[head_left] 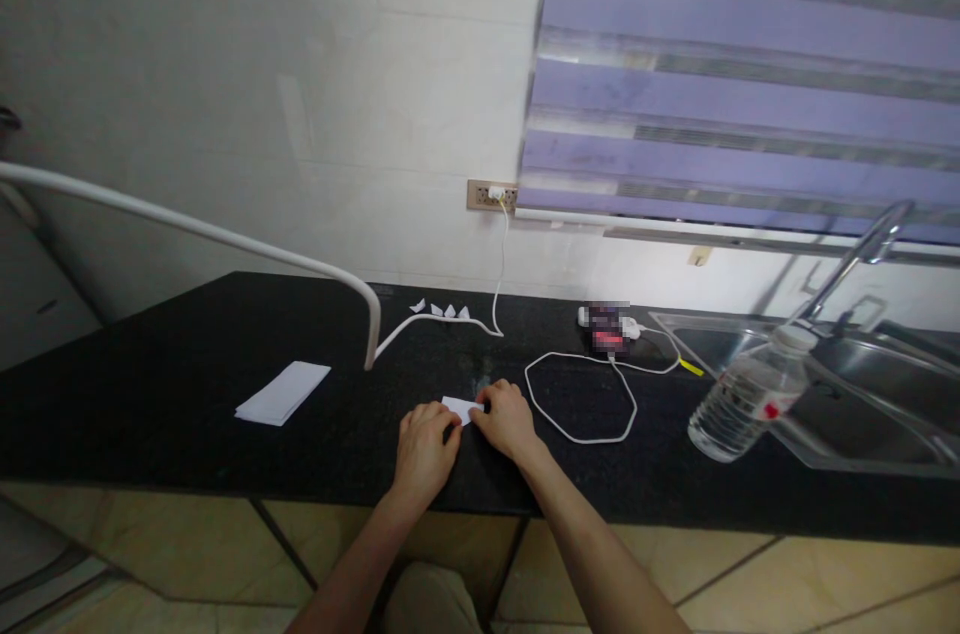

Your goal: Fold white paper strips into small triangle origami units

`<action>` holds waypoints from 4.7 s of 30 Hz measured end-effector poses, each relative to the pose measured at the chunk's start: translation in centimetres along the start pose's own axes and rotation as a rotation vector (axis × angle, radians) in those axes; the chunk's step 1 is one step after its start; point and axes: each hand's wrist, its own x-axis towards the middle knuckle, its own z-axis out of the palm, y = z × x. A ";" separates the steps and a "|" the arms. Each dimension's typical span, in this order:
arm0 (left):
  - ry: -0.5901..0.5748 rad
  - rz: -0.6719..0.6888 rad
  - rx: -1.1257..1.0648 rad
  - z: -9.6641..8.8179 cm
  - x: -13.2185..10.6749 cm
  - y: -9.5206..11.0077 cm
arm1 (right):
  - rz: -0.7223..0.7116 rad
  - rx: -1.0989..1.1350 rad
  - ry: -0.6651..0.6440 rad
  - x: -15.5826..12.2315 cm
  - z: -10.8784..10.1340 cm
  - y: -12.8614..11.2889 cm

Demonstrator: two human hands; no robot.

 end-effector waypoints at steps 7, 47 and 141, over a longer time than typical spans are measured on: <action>0.030 -0.044 -0.063 0.1 0.1 -0.3 | -0.007 0.176 0.050 -0.4 0.9 -0.1; -0.019 -0.337 -0.794 -0.1 1.9 -1.6 | -0.221 0.626 0.324 -1.4 0.6 -0.4; -0.181 0.296 0.191 -2.6 2.8 -1.4 | -0.449 -0.092 -0.103 -0.8 -1.9 -0.2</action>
